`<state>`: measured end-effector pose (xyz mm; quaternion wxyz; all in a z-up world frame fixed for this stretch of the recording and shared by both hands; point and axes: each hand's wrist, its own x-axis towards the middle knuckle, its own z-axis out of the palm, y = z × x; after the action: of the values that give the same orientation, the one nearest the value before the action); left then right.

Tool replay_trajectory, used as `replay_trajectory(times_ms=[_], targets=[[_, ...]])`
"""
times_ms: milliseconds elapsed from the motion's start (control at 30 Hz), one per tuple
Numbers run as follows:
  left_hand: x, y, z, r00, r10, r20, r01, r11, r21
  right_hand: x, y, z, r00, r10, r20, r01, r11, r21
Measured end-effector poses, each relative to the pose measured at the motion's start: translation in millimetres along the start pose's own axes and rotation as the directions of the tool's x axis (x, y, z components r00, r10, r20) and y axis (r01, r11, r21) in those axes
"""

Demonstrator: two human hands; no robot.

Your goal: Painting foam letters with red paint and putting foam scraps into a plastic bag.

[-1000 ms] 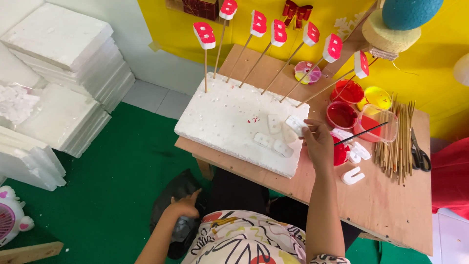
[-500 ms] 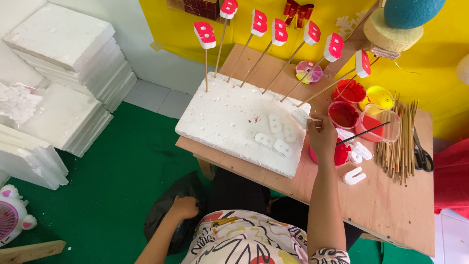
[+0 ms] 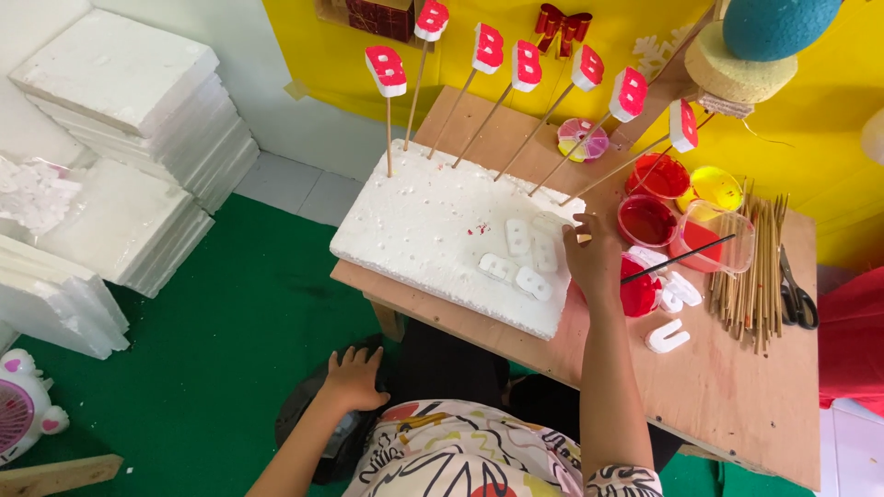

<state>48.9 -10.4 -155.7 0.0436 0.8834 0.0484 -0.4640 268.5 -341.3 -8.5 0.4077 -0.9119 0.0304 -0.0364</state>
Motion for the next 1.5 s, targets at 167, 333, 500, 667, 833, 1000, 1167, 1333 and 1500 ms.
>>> replay_trajectory(times_ms=[167,333,500,667,833,1000,1167,1333,1500], targets=[[-73.1,22.1,-69.1,0.929,0.365,0.063,-0.352,0.924,-0.150,-16.7,-24.7,-29.1,1.000,0.015,0.000,-0.015,1.000,-0.011],[-126.9,65.6,-150.1,0.760,0.594,-0.266,-0.635,0.765,-0.106,-14.5,37.8,-66.5,0.965,-0.136,-0.223,0.148,0.988,0.035],[-69.3,114.5,-221.2,0.626,0.591,-0.509,-0.618,0.774,0.138,-7.9,145.8,-118.7,0.860,-0.129,-0.493,0.173,0.984,0.045],[2.3,151.0,-258.0,0.659,0.495,-0.567,-0.402,0.868,0.291,11.6,188.5,-158.0,0.935,0.294,-0.198,-0.340,0.903,-0.263],[-2.9,165.0,-269.7,0.686,0.498,-0.530,-0.374,0.867,0.330,31.0,153.0,-155.0,0.927,0.375,0.025,-0.374,0.927,-0.037],[-7.8,160.9,-274.3,0.675,0.525,-0.519,-0.408,0.851,0.330,40.0,143.2,-142.8,0.923,0.363,0.126,-0.370,0.928,0.041],[-42.8,174.3,-290.1,0.436,0.754,-0.491,-0.786,0.585,0.200,29.3,125.7,-142.0,0.961,0.213,0.176,-0.257,0.923,0.285],[-32.2,211.4,-299.5,0.209,0.835,-0.509,-0.934,0.325,0.149,37.5,148.8,-120.8,0.987,0.044,0.155,-0.109,0.891,0.442],[9.7,241.6,-285.1,0.166,0.829,-0.534,-0.976,0.215,0.031,34.0,146.5,-107.4,0.989,-0.041,0.140,-0.029,0.886,0.462]])
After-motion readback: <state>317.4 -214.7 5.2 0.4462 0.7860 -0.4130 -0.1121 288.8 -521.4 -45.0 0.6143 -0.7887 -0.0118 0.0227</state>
